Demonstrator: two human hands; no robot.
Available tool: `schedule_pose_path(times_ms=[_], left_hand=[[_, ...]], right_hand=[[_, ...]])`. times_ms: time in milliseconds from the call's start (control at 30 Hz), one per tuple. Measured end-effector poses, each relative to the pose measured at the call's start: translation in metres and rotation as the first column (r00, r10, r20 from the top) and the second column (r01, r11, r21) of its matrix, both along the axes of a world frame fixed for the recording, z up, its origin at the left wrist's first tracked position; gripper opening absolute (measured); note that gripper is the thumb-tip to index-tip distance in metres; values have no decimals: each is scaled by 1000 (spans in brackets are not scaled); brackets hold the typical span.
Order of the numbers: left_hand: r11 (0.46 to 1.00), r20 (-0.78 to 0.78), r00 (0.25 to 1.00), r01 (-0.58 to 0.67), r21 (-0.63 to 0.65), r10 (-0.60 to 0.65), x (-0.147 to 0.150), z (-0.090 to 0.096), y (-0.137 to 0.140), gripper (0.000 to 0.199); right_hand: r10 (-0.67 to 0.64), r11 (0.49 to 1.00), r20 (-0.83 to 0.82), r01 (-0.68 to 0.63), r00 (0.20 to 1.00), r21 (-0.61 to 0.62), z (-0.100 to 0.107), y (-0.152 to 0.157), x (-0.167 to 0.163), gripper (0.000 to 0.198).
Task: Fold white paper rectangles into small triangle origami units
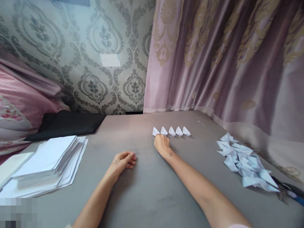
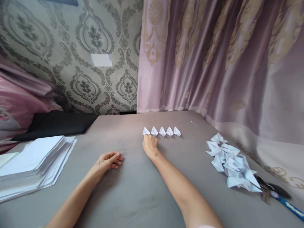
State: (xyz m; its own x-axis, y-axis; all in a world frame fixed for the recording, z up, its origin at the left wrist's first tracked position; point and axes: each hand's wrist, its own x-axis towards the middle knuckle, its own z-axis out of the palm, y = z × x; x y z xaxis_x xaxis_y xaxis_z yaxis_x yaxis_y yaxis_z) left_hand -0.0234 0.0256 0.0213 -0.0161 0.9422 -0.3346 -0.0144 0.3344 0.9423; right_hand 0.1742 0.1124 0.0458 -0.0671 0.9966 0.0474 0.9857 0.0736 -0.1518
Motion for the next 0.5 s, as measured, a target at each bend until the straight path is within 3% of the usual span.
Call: schedule_pose_path(times_ms=[300, 500], left_hand=[[1000, 10, 1000, -16, -1, 16, 0, 0, 0, 45], [1000, 14, 1000, -7, 6, 7, -1, 0, -1, 46]], right_hand=[[-33, 999, -57, 33, 998, -13, 8, -2, -5, 36], [-8, 1000, -109, 10, 994, 17, 19, -24, -6, 38]])
